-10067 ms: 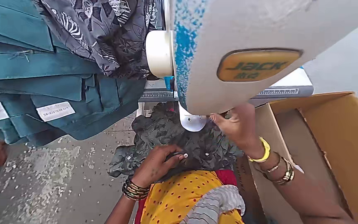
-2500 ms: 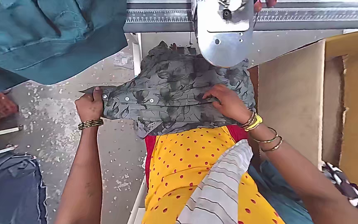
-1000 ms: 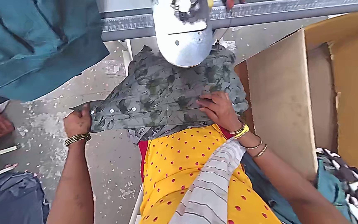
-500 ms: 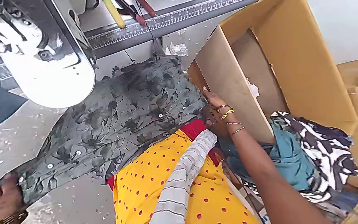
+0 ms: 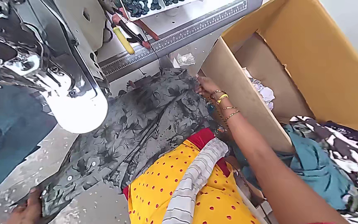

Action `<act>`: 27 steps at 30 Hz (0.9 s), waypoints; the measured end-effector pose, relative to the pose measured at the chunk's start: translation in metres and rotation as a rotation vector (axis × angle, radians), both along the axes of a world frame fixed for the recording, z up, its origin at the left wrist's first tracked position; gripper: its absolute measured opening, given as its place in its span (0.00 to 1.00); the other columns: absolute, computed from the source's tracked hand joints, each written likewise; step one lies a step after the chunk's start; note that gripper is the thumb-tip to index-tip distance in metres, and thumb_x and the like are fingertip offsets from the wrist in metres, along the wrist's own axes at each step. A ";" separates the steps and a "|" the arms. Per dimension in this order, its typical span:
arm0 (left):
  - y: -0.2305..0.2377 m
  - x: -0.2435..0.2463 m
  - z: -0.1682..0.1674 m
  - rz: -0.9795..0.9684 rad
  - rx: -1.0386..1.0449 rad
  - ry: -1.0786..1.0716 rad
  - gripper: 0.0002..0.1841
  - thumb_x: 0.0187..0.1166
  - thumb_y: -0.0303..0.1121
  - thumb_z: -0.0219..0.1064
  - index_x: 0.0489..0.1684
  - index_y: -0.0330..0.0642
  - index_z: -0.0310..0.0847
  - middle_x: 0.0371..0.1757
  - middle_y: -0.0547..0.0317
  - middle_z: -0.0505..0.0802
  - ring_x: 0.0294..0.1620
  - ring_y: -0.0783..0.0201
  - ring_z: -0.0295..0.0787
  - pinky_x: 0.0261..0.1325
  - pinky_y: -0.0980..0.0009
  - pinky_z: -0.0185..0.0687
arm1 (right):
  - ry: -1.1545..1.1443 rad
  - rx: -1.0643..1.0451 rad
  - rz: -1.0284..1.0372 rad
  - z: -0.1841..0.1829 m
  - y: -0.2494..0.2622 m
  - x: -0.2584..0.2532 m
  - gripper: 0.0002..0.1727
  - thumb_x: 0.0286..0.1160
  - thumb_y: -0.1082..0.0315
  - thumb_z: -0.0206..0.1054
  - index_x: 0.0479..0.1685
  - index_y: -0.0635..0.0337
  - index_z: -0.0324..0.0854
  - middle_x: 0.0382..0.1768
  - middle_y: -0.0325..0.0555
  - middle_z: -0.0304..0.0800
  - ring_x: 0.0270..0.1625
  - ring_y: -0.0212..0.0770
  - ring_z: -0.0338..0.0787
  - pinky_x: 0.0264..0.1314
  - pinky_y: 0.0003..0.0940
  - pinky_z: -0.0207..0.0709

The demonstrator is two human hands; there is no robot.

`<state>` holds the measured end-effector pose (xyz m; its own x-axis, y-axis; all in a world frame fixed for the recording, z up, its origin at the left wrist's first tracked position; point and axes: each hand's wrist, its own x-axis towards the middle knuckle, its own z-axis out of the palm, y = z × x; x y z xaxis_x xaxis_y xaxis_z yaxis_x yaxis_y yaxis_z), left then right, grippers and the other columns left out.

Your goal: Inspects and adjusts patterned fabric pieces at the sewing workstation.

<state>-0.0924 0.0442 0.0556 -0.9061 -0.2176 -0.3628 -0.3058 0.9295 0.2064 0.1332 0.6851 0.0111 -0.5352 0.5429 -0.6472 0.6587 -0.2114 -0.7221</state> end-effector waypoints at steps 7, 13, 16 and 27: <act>0.007 -0.001 -0.003 0.019 0.051 -0.020 0.33 0.91 0.54 0.48 0.64 0.26 0.80 0.62 0.39 0.87 0.61 0.63 0.84 0.71 0.60 0.73 | 0.197 0.054 -0.107 0.009 -0.019 0.032 0.37 0.84 0.29 0.48 0.73 0.50 0.75 0.50 0.52 0.90 0.39 0.44 0.92 0.43 0.42 0.85; 0.017 0.007 0.011 -0.025 0.060 -0.029 0.33 0.92 0.53 0.45 0.63 0.25 0.80 0.60 0.37 0.88 0.59 0.62 0.84 0.70 0.58 0.74 | 0.172 0.108 0.267 0.022 -0.002 0.012 0.22 0.89 0.58 0.61 0.65 0.71 0.79 0.59 0.58 0.86 0.53 0.43 0.87 0.59 0.41 0.82; 0.009 0.006 0.008 0.098 0.243 0.085 0.31 0.92 0.53 0.47 0.59 0.25 0.76 0.44 0.55 0.82 0.41 0.78 0.77 0.54 0.72 0.75 | 0.357 0.506 0.202 0.039 -0.014 0.028 0.16 0.83 0.65 0.67 0.57 0.70 0.85 0.65 0.61 0.83 0.58 0.48 0.88 0.61 0.45 0.85; 0.051 -0.019 0.130 0.066 0.463 0.242 0.25 0.91 0.41 0.50 0.75 0.28 0.67 0.62 0.54 0.85 0.58 0.79 0.82 0.66 0.76 0.78 | 0.528 0.590 -0.333 0.189 0.076 -0.006 0.18 0.92 0.54 0.54 0.53 0.60 0.81 0.42 0.37 0.87 0.46 0.30 0.88 0.56 0.37 0.84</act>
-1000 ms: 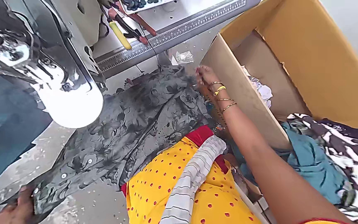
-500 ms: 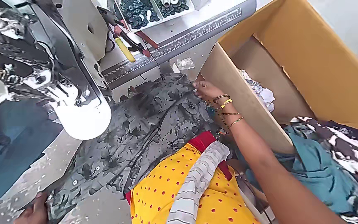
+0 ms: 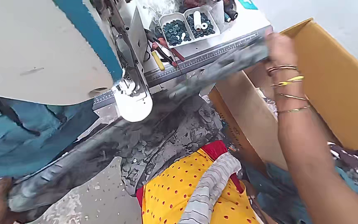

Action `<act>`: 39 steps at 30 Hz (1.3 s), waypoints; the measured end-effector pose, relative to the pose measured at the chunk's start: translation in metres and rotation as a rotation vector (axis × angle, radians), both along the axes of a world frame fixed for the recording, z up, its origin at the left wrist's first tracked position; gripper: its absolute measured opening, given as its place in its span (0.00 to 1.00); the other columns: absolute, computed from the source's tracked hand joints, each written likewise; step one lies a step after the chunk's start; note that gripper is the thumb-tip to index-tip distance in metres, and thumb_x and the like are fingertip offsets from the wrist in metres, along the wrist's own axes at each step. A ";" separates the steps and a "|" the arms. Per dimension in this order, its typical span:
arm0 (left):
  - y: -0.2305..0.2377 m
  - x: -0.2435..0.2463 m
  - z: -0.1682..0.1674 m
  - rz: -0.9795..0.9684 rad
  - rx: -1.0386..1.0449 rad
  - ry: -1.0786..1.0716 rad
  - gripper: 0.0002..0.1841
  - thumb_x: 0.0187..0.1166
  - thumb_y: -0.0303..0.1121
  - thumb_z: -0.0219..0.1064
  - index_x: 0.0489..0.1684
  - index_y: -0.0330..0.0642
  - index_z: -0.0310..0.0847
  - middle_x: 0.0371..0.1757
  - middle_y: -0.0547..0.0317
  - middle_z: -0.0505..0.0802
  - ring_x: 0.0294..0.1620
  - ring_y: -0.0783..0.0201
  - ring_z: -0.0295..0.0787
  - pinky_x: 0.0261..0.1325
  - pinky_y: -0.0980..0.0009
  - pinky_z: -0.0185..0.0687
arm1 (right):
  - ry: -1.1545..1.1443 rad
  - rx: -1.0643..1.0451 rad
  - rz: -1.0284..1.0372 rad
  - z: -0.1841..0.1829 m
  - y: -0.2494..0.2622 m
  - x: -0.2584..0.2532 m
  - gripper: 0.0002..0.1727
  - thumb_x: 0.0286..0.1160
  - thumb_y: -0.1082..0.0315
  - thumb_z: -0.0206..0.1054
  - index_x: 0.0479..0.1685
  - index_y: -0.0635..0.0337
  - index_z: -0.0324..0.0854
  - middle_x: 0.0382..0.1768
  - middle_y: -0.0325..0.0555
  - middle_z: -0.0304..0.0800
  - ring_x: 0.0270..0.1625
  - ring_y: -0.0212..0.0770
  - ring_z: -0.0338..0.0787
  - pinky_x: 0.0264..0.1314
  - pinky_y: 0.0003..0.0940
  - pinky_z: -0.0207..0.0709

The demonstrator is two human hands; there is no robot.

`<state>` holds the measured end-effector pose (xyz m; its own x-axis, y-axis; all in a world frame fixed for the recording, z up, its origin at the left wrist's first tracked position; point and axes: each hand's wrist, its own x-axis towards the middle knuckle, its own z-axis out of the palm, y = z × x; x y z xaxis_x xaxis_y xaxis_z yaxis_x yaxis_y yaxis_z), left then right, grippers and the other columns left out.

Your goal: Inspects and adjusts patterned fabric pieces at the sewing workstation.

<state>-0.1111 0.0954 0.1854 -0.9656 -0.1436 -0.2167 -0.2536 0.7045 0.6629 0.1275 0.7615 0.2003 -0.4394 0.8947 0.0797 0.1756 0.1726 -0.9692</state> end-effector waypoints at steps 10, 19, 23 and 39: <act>-0.052 0.077 -0.144 -0.004 -0.315 -0.222 0.37 0.92 0.54 0.48 0.66 0.17 0.75 0.64 0.18 0.83 0.68 0.33 0.81 0.75 0.38 0.66 | -0.773 -0.118 0.288 -0.168 -0.092 0.207 0.22 0.94 0.62 0.51 0.55 0.75 0.81 0.44 0.62 0.87 0.48 0.46 0.87 0.58 0.48 0.79; -0.040 0.071 -0.148 -0.022 -0.364 -0.260 0.37 0.93 0.55 0.46 0.60 0.18 0.80 0.61 0.19 0.85 0.67 0.32 0.81 0.73 0.37 0.66 | -1.025 0.033 0.300 -0.189 -0.156 0.184 0.20 0.92 0.64 0.52 0.66 0.69 0.82 0.55 0.68 0.91 0.60 0.64 0.91 0.69 0.62 0.77; -0.037 0.070 -0.143 0.053 -0.286 -0.240 0.35 0.93 0.54 0.47 0.58 0.21 0.81 0.60 0.25 0.86 0.64 0.40 0.83 0.72 0.42 0.68 | -0.523 0.479 0.400 -0.135 -0.189 0.094 0.15 0.86 0.67 0.61 0.57 0.67 0.88 0.49 0.61 0.94 0.50 0.56 0.94 0.58 0.55 0.85; -0.041 0.031 -0.165 -0.080 -0.475 -0.130 0.44 0.89 0.65 0.42 0.57 0.21 0.78 0.51 0.15 0.87 0.56 0.16 0.84 0.55 0.20 0.71 | -0.456 0.570 1.333 -0.170 -0.254 -0.021 0.38 0.79 0.33 0.60 0.78 0.52 0.79 0.80 0.43 0.80 0.84 0.47 0.74 0.86 0.56 0.62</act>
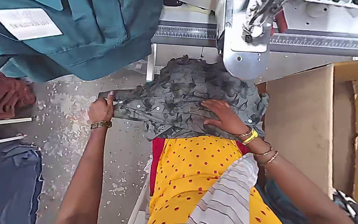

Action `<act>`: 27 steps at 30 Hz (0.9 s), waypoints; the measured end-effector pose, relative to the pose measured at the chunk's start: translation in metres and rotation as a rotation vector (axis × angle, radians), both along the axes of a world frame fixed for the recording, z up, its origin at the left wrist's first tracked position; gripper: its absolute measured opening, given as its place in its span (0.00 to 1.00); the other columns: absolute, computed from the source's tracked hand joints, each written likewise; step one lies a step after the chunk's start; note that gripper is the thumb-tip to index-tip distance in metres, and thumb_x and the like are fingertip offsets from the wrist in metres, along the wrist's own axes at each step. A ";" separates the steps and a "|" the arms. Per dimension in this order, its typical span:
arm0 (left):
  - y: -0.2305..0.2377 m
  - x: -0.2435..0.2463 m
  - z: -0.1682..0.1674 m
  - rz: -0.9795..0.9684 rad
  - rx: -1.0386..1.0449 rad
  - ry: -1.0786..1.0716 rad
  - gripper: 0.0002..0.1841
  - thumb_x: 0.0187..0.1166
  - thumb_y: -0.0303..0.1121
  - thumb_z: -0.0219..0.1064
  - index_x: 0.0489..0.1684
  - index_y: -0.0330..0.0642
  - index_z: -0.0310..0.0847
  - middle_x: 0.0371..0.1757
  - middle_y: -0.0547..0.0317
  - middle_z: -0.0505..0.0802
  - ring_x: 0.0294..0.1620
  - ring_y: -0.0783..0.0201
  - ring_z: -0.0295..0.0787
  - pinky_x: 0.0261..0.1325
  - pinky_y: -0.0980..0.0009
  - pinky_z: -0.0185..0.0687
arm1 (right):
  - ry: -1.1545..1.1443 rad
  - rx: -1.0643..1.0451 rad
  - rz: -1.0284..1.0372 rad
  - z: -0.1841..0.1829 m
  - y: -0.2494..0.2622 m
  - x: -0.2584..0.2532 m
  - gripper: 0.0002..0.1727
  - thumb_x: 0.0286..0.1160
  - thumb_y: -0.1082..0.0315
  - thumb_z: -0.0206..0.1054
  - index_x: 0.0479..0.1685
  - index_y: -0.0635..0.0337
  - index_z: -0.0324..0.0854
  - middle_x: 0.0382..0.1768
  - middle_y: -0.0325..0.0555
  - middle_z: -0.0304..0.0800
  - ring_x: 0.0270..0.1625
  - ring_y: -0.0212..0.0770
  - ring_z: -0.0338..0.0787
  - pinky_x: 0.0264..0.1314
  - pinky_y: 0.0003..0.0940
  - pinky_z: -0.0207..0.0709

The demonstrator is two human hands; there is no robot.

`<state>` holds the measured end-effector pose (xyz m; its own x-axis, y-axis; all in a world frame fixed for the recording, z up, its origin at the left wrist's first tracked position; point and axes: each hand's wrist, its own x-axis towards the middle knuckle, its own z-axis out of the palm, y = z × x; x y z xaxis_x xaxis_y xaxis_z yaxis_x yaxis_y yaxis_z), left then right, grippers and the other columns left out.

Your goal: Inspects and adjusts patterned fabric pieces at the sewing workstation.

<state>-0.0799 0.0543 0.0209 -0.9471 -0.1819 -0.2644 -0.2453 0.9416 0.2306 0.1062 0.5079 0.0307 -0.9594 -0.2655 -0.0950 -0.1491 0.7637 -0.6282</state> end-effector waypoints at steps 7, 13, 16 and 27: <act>0.117 0.092 0.038 -0.783 0.397 0.314 0.27 0.82 0.53 0.63 0.62 0.36 0.85 0.63 0.38 0.90 0.66 0.37 0.85 0.69 0.37 0.75 | 0.192 -0.014 -0.157 0.013 -0.021 -0.005 0.15 0.84 0.60 0.63 0.56 0.53 0.92 0.61 0.47 0.92 0.69 0.51 0.87 0.70 0.55 0.78; 0.165 0.141 0.029 -1.057 0.422 0.515 0.07 0.85 0.35 0.64 0.46 0.48 0.90 0.51 0.52 0.94 0.54 0.50 0.90 0.59 0.53 0.82 | 0.041 -0.111 -0.303 0.029 -0.025 -0.034 0.08 0.77 0.67 0.71 0.45 0.61 0.94 0.46 0.55 0.92 0.54 0.53 0.89 0.60 0.51 0.81; 0.158 0.148 0.041 -1.122 0.497 0.539 0.07 0.86 0.30 0.60 0.47 0.48 0.86 0.52 0.56 0.94 0.59 0.55 0.89 0.64 0.57 0.78 | -0.103 -0.174 -0.370 0.036 -0.017 -0.036 0.09 0.80 0.65 0.70 0.47 0.60 0.93 0.42 0.49 0.87 0.40 0.41 0.84 0.44 0.40 0.80; 0.155 0.167 0.049 -0.568 0.657 0.310 0.13 0.86 0.36 0.63 0.47 0.40 0.93 0.44 0.54 0.97 0.50 0.61 0.93 0.60 0.66 0.86 | 0.181 0.055 -0.080 0.053 -0.043 -0.020 0.15 0.77 0.58 0.71 0.57 0.53 0.90 0.53 0.53 0.90 0.60 0.58 0.87 0.58 0.58 0.78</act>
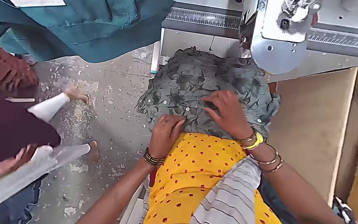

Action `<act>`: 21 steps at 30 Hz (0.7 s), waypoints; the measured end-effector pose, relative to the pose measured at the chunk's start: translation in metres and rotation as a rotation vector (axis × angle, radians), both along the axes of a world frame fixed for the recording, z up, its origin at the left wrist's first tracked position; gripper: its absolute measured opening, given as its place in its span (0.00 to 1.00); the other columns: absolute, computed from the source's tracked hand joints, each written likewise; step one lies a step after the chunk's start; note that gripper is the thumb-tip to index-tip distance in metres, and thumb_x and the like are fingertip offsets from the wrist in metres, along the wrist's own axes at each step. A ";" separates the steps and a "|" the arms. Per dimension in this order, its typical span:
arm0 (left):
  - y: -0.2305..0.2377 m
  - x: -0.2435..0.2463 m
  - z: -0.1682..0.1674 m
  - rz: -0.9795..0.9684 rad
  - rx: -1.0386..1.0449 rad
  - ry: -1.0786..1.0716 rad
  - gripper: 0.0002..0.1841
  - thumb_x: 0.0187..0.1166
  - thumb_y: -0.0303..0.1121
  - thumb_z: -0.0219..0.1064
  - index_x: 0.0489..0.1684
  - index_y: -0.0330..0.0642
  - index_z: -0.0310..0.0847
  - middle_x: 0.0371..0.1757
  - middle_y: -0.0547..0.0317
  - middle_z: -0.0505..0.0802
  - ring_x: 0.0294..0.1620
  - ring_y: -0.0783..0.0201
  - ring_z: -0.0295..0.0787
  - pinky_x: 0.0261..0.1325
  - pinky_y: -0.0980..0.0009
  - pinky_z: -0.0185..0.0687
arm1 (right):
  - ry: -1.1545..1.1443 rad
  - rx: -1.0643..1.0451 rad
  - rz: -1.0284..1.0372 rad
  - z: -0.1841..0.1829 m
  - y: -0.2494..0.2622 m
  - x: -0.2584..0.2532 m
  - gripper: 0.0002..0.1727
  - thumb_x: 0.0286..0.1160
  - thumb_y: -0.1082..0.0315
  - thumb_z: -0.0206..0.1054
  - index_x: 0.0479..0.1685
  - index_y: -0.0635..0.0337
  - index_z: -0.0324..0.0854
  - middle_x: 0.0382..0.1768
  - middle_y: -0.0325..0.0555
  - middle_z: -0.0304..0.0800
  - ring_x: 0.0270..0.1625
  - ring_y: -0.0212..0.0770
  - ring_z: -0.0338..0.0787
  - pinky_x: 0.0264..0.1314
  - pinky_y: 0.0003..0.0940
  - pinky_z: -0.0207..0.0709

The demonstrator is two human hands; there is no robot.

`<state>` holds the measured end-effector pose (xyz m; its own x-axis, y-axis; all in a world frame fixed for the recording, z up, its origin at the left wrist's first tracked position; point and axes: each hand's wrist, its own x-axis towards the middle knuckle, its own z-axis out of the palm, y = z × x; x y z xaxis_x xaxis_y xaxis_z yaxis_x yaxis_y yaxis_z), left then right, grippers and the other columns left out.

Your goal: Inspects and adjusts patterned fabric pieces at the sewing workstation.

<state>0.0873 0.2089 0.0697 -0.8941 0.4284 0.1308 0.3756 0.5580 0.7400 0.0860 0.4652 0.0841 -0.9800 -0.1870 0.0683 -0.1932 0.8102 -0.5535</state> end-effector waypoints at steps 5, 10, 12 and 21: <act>0.034 -0.007 0.011 0.306 0.085 -0.631 0.12 0.87 0.36 0.64 0.55 0.37 0.86 0.29 0.62 0.93 0.17 0.73 0.86 0.22 0.76 0.84 | 0.076 0.150 0.237 -0.016 -0.034 -0.025 0.13 0.73 0.66 0.72 0.54 0.53 0.91 0.55 0.52 0.90 0.58 0.57 0.87 0.53 0.55 0.77; 0.047 -0.008 0.007 0.372 0.073 -0.750 0.15 0.87 0.36 0.64 0.62 0.37 0.82 0.28 0.60 0.94 0.15 0.71 0.85 0.21 0.74 0.84 | 0.059 0.265 0.276 -0.033 -0.040 -0.034 0.10 0.74 0.70 0.69 0.51 0.55 0.90 0.51 0.51 0.90 0.55 0.57 0.88 0.47 0.54 0.78; 0.047 -0.008 0.006 0.356 0.053 -0.746 0.14 0.88 0.37 0.63 0.59 0.37 0.84 0.28 0.61 0.94 0.15 0.72 0.85 0.21 0.75 0.84 | -0.019 0.328 0.285 -0.028 -0.043 -0.033 0.13 0.73 0.70 0.68 0.54 0.54 0.89 0.56 0.50 0.89 0.58 0.57 0.87 0.50 0.55 0.77; 0.050 -0.007 0.005 0.326 -0.115 -0.682 0.17 0.87 0.43 0.63 0.59 0.40 0.85 0.26 0.62 0.92 0.21 0.69 0.87 0.30 0.69 0.85 | -0.255 -0.138 0.005 -0.016 -0.036 -0.042 0.08 0.76 0.62 0.73 0.40 0.56 0.95 0.43 0.50 0.90 0.54 0.55 0.84 0.57 0.54 0.76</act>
<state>0.0801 0.2593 0.0747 -0.8444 0.1060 -0.5251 -0.3408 0.6500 0.6792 0.0436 0.4288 0.0683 -0.9679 -0.1978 -0.1548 -0.0374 0.7231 -0.6897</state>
